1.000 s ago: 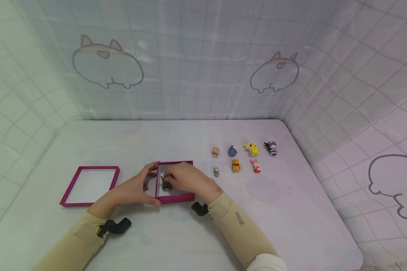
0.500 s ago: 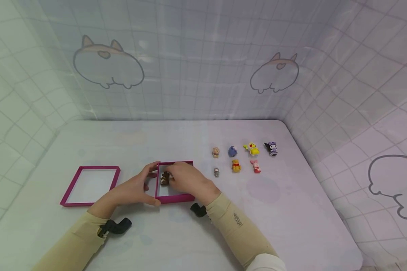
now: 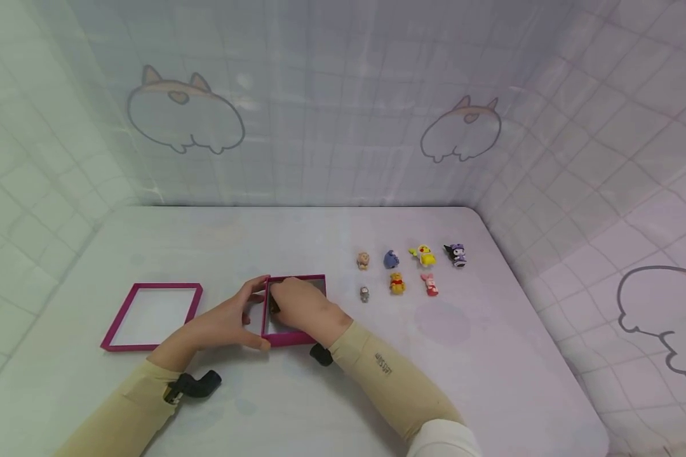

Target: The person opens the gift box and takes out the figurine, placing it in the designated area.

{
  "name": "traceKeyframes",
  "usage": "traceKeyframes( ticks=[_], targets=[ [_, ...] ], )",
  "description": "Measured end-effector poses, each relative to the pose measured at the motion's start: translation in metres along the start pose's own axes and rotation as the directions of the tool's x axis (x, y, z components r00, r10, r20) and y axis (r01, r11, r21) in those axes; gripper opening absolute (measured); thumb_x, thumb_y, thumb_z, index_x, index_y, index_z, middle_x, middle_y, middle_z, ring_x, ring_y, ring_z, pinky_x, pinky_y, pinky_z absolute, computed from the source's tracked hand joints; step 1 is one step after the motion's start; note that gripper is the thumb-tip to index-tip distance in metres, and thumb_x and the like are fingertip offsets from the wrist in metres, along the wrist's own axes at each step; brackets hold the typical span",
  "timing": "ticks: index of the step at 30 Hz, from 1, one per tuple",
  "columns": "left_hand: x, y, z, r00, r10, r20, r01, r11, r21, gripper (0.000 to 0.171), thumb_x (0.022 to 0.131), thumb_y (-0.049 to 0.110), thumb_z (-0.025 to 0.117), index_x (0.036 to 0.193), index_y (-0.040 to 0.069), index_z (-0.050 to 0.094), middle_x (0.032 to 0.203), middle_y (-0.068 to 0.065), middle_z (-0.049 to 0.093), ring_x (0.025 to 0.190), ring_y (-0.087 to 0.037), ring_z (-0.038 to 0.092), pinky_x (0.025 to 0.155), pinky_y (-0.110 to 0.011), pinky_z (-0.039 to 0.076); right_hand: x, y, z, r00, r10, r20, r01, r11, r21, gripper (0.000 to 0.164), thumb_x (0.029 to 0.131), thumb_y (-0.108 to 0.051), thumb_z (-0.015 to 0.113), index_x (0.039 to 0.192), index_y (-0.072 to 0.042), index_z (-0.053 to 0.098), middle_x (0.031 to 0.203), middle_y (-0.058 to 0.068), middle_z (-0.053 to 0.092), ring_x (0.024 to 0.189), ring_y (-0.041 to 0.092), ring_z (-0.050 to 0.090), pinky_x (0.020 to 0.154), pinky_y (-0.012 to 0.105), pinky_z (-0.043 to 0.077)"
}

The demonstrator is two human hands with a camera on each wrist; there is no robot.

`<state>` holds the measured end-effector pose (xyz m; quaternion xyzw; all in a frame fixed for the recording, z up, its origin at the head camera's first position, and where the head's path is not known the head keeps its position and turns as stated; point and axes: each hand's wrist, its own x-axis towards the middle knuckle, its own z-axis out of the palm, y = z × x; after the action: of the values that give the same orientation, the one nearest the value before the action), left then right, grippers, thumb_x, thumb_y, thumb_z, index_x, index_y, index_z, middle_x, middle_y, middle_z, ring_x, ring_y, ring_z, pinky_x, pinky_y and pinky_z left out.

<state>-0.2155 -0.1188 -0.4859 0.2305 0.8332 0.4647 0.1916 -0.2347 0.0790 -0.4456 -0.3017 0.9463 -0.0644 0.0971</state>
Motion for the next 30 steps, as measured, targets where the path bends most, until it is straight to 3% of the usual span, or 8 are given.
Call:
traceKeyframes(
  ticks=[5, 10, 17, 22, 25, 30],
  targets=[
    [0.000, 0.001, 0.001, 1.000, -0.005, 0.002, 0.005, 1.000, 0.008, 0.126, 0.062, 0.048, 0.092, 0.156, 0.026, 0.010, 0.158, -0.003, 0.023, 0.138, -0.026, 0.034, 0.100, -0.048, 0.046, -0.006, 0.008, -0.002, 1.000, 0.028, 0.004, -0.029, 0.992, 0.122, 0.029, 0.084, -0.015, 0.076, 0.111, -0.012, 0.064, 0.091, -0.005, 0.063, 0.080, 0.010, 0.058, 0.073, 0.023, 0.050],
    [0.001, 0.002, 0.000, 1.000, -0.010, 0.000, 0.010, 1.000, 0.012, 0.126, 0.062, 0.049, 0.092, 0.156, 0.026, 0.010, 0.158, -0.004, 0.023, 0.139, -0.026, 0.034, 0.100, -0.049, 0.046, -0.017, 0.020, -0.009, 0.997, -0.036, -0.073, 0.053, 0.967, 0.251, 0.041, 0.081, -0.016, 0.079, 0.117, -0.014, 0.061, 0.102, -0.008, 0.063, 0.090, 0.007, 0.058, 0.081, 0.024, 0.050],
    [0.002, 0.001, 0.000, 0.999, -0.040, 0.004, 0.040, 0.999, 0.011, 0.127, 0.061, 0.049, 0.092, 0.155, 0.027, 0.010, 0.158, -0.004, 0.023, 0.139, -0.027, 0.034, 0.100, -0.048, 0.046, -0.030, 0.034, -0.014, 0.983, -0.102, -0.153, 0.167, 0.840, 0.516, 0.044, 0.080, -0.014, 0.081, 0.119, -0.014, 0.058, 0.100, -0.009, 0.063, 0.083, 0.002, 0.064, 0.075, 0.019, 0.054],
    [0.002, 0.002, 0.000, 0.998, -0.063, 0.004, 0.062, 0.998, 0.017, 0.127, 0.060, 0.050, 0.092, 0.155, 0.028, 0.011, 0.157, -0.004, 0.024, 0.138, -0.026, 0.034, 0.100, -0.047, 0.046, -0.034, 0.040, -0.014, 0.984, -0.101, -0.146, 0.169, 0.784, 0.598, 0.048, 0.082, -0.015, 0.082, 0.125, -0.007, 0.062, 0.104, -0.005, 0.064, 0.087, 0.002, 0.066, 0.077, 0.019, 0.054],
    [0.002, 0.002, -0.001, 0.998, -0.068, 0.003, 0.068, 0.997, 0.022, 0.128, 0.059, 0.051, 0.092, 0.155, 0.029, 0.010, 0.157, -0.003, 0.024, 0.138, -0.024, 0.035, 0.099, -0.045, 0.047, -0.038, 0.044, -0.014, 0.981, -0.102, -0.162, 0.181, 0.773, 0.608, 0.047, 0.082, -0.017, 0.083, 0.125, -0.010, 0.063, 0.106, -0.006, 0.065, 0.091, 0.003, 0.065, 0.080, 0.020, 0.054],
    [0.002, 0.000, -0.001, 0.998, -0.069, 0.003, 0.069, 0.997, 0.029, 0.130, 0.058, 0.053, 0.092, 0.155, 0.030, 0.010, 0.157, -0.002, 0.025, 0.137, -0.023, 0.036, 0.098, -0.044, 0.048, -0.044, 0.053, -0.016, 0.971, -0.097, -0.217, 0.207, 0.793, 0.573, 0.048, 0.085, -0.021, 0.080, 0.130, -0.019, 0.062, 0.112, -0.011, 0.065, 0.097, 0.004, 0.063, 0.084, 0.022, 0.053]
  ],
)
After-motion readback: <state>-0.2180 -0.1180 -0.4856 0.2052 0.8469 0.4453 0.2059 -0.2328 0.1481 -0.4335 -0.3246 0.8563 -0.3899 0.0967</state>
